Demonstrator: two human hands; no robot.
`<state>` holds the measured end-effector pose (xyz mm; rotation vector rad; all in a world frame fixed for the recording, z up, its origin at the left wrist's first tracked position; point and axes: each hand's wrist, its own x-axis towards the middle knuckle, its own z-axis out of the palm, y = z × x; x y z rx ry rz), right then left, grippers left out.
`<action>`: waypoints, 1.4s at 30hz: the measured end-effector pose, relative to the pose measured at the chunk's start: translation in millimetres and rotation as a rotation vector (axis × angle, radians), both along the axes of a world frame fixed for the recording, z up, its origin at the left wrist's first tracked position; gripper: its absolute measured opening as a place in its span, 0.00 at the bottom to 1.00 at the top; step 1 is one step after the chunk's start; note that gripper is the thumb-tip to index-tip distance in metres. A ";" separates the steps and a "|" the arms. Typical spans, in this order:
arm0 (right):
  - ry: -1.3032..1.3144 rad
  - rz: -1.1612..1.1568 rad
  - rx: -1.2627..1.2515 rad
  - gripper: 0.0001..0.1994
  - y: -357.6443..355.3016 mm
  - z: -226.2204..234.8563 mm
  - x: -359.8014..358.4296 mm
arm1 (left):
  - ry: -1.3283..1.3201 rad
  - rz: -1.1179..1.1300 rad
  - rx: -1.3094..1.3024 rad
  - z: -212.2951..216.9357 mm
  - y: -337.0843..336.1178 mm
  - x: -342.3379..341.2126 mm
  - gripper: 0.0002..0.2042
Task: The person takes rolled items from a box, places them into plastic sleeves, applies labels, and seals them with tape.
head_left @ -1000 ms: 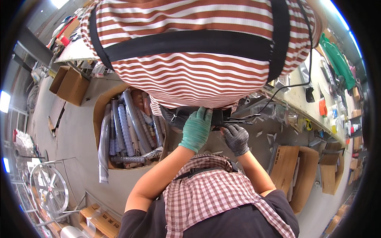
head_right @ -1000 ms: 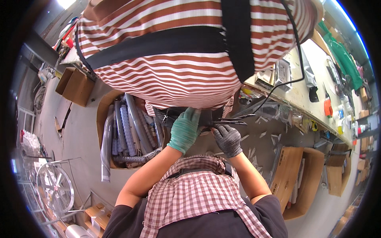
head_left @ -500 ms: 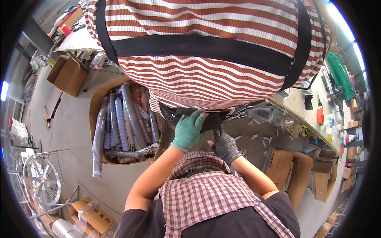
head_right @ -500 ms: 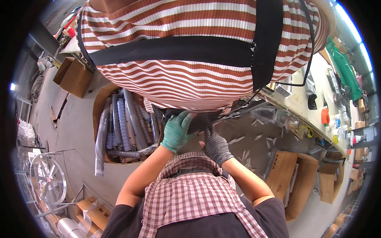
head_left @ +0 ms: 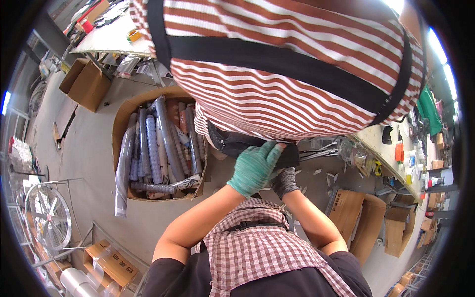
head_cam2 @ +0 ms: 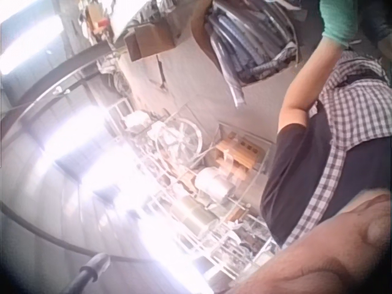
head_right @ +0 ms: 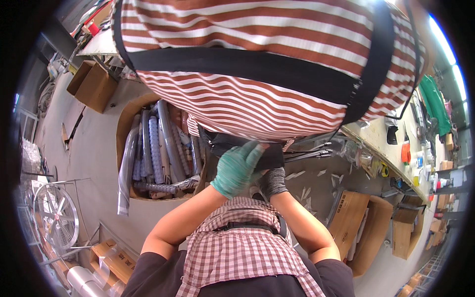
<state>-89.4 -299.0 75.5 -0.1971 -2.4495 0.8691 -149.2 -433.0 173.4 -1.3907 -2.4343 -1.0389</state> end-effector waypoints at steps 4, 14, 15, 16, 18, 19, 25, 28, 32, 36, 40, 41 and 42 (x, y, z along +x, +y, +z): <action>-0.110 0.004 0.003 0.11 -8.1 -13.0 4.3 | 0.056 0.059 -0.002 -7.6 2.8 -1.0 0.39; -0.252 -0.005 -0.063 0.13 -21.1 -28.3 -4.4 | 0.040 0.025 -0.025 -8.5 4.9 -13.1 0.32; -0.245 -0.002 -0.084 0.13 -16.7 -27.5 -8.8 | 0.014 0.005 -0.030 -7.6 4.6 -14.3 0.30; -0.235 0.000 -0.110 0.13 -11.6 -25.2 -12.6 | 0.041 -0.021 0.026 -9.3 3.0 -15.6 0.31; -0.240 0.013 -0.162 0.13 0.0 -16.5 -20.2 | 0.042 -0.017 0.013 -8.3 -2.7 -18.7 0.32; -0.253 0.021 -0.193 0.13 9.5 -9.9 -22.7 | 0.048 -0.012 0.008 -6.0 -4.5 -19.9 0.33; -0.803 0.379 0.051 0.15 32.0 6.1 -17.6 | 0.023 -0.079 -0.004 -0.4 -10.2 -25.4 0.35; -0.971 0.654 0.416 0.15 -6.1 2.4 -1.7 | 0.039 -0.130 -0.055 -5.2 -17.9 -32.2 0.36; -0.867 0.360 0.235 0.15 -40.5 53.2 -0.7 | -0.223 -0.134 -0.186 -7.0 -31.6 -46.8 0.33; -0.735 0.279 0.203 0.18 -31.4 66.9 15.0 | -0.301 -0.092 -0.234 -25.1 -26.7 -49.2 0.31; -0.644 0.213 0.396 0.17 -8.4 52.6 27.9 | -0.281 -0.100 -0.278 -30.9 -16.7 -47.1 0.33; -0.586 0.211 0.462 0.16 0.6 43.8 32.3 | -0.257 -0.081 -0.260 -31.9 -14.9 -45.4 0.33; -0.338 0.251 0.528 0.16 10.6 37.0 33.9 | -0.250 -0.091 -0.262 -32.5 -12.1 -43.3 0.33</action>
